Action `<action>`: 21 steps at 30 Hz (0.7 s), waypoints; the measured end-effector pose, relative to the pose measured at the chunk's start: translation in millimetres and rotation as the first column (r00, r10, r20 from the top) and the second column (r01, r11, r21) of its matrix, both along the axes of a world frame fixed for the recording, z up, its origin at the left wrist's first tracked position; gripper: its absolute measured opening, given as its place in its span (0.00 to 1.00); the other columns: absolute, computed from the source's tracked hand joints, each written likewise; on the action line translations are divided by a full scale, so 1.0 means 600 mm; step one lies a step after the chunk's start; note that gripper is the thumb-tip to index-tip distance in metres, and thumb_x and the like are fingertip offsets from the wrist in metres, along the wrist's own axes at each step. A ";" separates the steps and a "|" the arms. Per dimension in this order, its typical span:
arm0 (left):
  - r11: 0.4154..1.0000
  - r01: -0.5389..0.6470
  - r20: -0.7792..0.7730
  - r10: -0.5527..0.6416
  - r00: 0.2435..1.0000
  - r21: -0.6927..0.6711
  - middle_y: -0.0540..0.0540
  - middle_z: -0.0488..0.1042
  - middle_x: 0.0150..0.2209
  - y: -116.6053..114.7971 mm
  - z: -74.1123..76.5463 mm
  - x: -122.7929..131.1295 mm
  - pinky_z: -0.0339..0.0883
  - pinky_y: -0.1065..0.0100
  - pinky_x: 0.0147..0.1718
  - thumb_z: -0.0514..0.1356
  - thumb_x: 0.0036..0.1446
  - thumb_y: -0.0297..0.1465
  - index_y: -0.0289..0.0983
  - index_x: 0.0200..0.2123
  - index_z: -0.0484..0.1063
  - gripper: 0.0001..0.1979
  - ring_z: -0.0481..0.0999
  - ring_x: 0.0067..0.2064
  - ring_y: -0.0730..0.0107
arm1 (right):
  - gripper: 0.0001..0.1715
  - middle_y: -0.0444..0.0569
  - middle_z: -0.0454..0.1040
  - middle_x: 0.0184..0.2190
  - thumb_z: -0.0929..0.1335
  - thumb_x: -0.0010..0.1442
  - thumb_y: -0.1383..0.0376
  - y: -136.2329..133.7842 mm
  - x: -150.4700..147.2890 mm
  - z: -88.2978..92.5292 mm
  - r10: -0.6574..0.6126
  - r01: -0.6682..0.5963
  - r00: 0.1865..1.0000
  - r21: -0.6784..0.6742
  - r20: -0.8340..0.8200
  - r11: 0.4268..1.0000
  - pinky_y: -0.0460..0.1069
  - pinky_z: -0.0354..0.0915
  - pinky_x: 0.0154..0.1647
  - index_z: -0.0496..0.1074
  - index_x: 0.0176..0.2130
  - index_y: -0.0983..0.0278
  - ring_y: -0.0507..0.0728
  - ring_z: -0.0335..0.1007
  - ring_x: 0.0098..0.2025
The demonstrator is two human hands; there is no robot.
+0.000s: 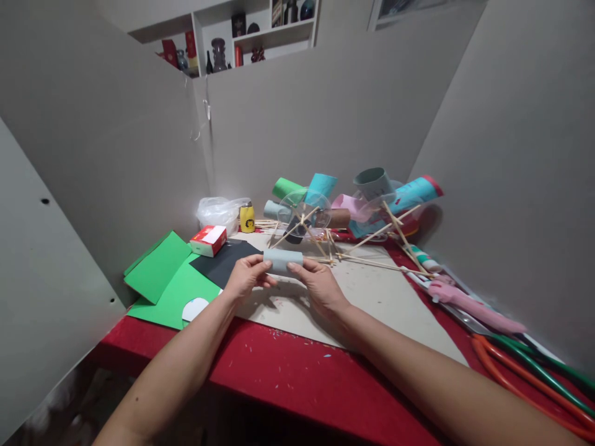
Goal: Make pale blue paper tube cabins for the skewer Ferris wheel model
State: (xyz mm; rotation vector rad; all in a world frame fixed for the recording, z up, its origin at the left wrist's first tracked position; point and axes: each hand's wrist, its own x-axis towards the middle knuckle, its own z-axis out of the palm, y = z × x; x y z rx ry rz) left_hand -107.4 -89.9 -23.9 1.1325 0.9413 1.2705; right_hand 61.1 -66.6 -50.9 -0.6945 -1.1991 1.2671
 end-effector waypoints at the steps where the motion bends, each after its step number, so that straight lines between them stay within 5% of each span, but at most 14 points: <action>1: 1.000 -0.006 0.002 0.006 1.000 0.010 0.49 0.75 0.22 0.000 -0.001 0.000 0.66 0.76 0.19 0.71 0.39 0.40 0.32 0.34 0.73 0.22 0.76 0.21 0.71 | 0.13 0.46 0.80 0.30 0.76 0.45 0.59 0.000 0.000 0.000 0.000 0.000 1.000 0.003 0.005 1.000 0.55 0.65 0.45 0.81 0.33 0.60 0.58 0.73 0.36; 8: 0.978 -0.093 0.003 0.094 0.996 0.188 0.48 0.75 0.18 -0.009 0.000 0.010 0.68 0.74 0.21 0.69 0.43 0.43 0.30 0.35 0.76 0.22 0.75 0.20 0.71 | 0.17 0.48 0.81 0.34 0.77 0.43 0.55 0.005 0.008 0.022 0.028 -0.034 0.997 0.079 0.072 0.996 0.58 0.63 0.51 0.82 0.34 0.60 0.61 0.74 0.40; 14: 0.901 -0.201 -0.050 0.238 0.970 0.385 0.48 0.74 0.18 -0.030 -0.002 0.023 0.68 0.73 0.23 0.65 0.51 0.40 0.32 0.31 0.76 0.15 0.75 0.20 0.71 | 0.17 0.48 0.81 0.37 0.77 0.46 0.56 0.015 0.030 0.044 0.120 -0.139 0.983 0.137 0.140 0.981 0.58 0.61 0.54 0.81 0.38 0.58 0.62 0.73 0.46; 16: 0.825 -0.250 -0.086 0.336 0.938 0.507 0.49 0.73 0.20 -0.033 -0.007 0.025 0.67 0.73 0.22 0.63 0.54 0.37 0.33 0.28 0.75 0.12 0.75 0.21 0.71 | 0.18 0.47 0.81 0.39 0.78 0.44 0.57 0.022 0.034 0.043 0.094 -0.109 0.989 0.141 0.111 0.984 0.57 0.62 0.54 0.81 0.38 0.57 0.62 0.72 0.47; 21: 0.495 -0.200 -0.130 0.554 0.822 0.845 0.46 0.74 0.24 -0.032 -0.020 0.015 0.66 0.71 0.28 0.58 0.59 0.29 0.34 0.26 0.74 0.10 0.74 0.26 0.71 | 0.21 0.47 0.80 0.40 0.79 0.40 0.57 0.044 0.042 0.027 -0.031 0.027 0.999 0.103 0.033 0.994 0.56 0.63 0.52 0.80 0.37 0.56 0.60 0.72 0.46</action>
